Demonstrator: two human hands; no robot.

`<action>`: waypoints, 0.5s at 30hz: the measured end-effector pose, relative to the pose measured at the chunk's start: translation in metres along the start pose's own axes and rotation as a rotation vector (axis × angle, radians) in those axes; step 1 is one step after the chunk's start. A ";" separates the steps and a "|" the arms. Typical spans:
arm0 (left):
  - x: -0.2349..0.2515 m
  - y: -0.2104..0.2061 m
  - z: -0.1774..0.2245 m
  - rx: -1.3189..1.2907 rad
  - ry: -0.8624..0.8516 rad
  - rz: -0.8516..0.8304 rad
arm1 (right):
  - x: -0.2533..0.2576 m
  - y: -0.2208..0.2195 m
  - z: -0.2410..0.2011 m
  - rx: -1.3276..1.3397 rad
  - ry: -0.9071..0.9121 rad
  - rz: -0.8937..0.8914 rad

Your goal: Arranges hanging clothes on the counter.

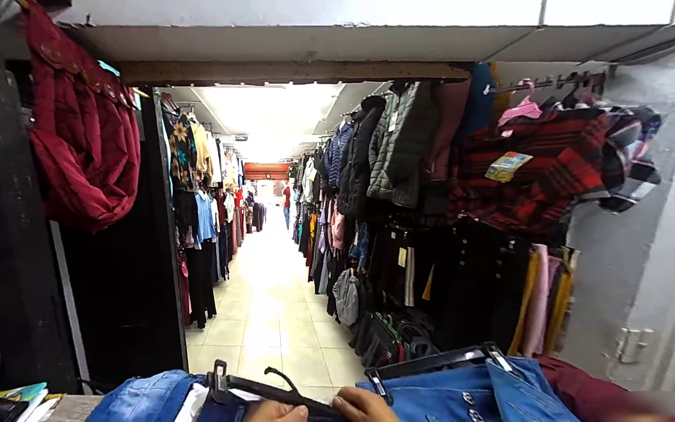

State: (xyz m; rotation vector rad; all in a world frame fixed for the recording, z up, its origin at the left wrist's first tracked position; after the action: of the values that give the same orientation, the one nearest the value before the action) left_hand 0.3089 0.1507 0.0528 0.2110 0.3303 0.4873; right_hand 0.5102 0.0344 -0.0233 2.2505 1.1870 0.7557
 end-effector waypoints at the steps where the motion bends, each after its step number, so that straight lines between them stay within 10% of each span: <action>1: -0.010 0.010 0.003 0.100 -0.044 0.102 | 0.001 0.003 0.003 0.006 -0.008 -0.011; 6: -0.017 0.075 -0.022 0.404 -0.078 0.727 | 0.005 0.009 0.004 0.006 -0.034 -0.103; 11: 0.007 0.088 -0.057 0.504 0.200 0.465 | 0.005 0.018 0.002 -0.012 -0.043 -0.267; 15: 0.009 0.091 -0.062 0.408 0.064 0.480 | 0.006 0.024 0.009 0.028 0.042 -0.013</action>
State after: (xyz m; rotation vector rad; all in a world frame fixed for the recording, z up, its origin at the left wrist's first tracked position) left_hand 0.2555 0.2408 0.0186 0.6815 0.4424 0.9003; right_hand 0.5327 0.0255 -0.0130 2.2580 1.2378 0.7903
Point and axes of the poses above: each hand's wrist, its own x-axis towards the middle knuckle, its own y-axis out of the back of the hand, z = x × y, the point moved 1 cm from there along x, towards the middle knuckle, and after that the axes turned 5 degrees about x, right-handed, at the moved point
